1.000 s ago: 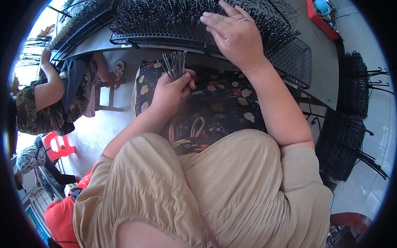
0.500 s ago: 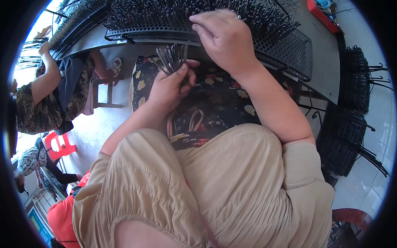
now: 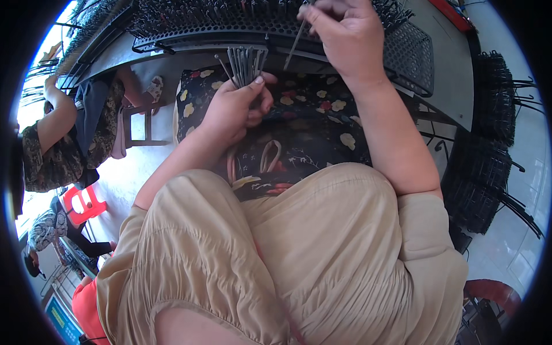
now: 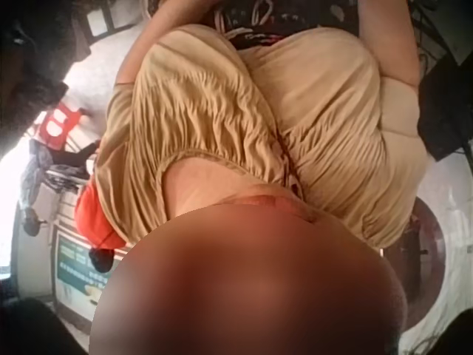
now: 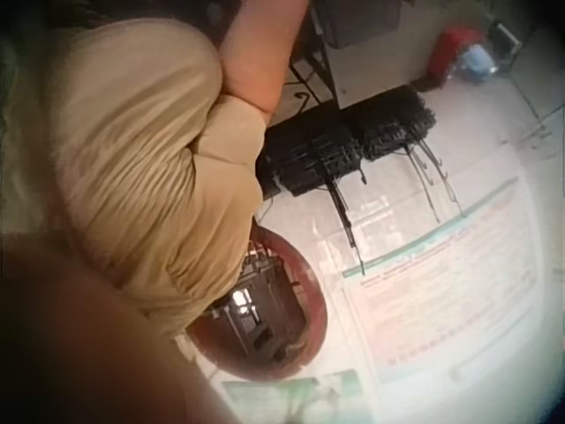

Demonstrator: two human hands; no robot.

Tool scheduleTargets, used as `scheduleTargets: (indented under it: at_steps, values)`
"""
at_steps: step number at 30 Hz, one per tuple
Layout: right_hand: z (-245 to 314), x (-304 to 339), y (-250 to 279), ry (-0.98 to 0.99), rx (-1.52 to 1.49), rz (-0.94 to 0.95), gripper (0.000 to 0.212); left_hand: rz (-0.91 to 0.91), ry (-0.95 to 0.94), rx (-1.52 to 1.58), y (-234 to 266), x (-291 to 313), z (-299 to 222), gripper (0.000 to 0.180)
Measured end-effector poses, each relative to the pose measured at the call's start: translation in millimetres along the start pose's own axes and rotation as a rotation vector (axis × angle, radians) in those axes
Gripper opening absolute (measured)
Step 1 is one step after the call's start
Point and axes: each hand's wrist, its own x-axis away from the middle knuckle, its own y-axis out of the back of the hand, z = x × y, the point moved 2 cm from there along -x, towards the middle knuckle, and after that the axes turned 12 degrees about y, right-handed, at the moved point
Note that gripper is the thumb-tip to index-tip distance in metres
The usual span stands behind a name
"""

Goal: Inserting small metal pins into a perforated template at an assembly station.

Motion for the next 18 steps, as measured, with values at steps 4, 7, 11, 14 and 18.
scheduleTargets:
  at_steps: [4,7,11,14,18]
  values:
    - [12,-11,-9,0.403,0.361,-0.039,0.016,-0.138,-0.009,-0.083,0,-5,6,0.018]
    - [15,-14,-17,0.680,0.566,-0.024,0.019,-0.158,-0.043,-0.089,-2,-4,5,0.017]
    - [20,-15,-26,0.626,0.538,0.001,0.020,-0.200,-0.050,-0.105,1,-4,8,0.018]
    - [25,-22,-32,0.716,0.679,0.083,0.021,-0.216,-0.040,-0.104,1,-2,6,0.020]
    - [30,-16,-34,0.749,0.741,0.148,0.020,-0.182,-0.071,-0.087,2,-2,5,0.020]
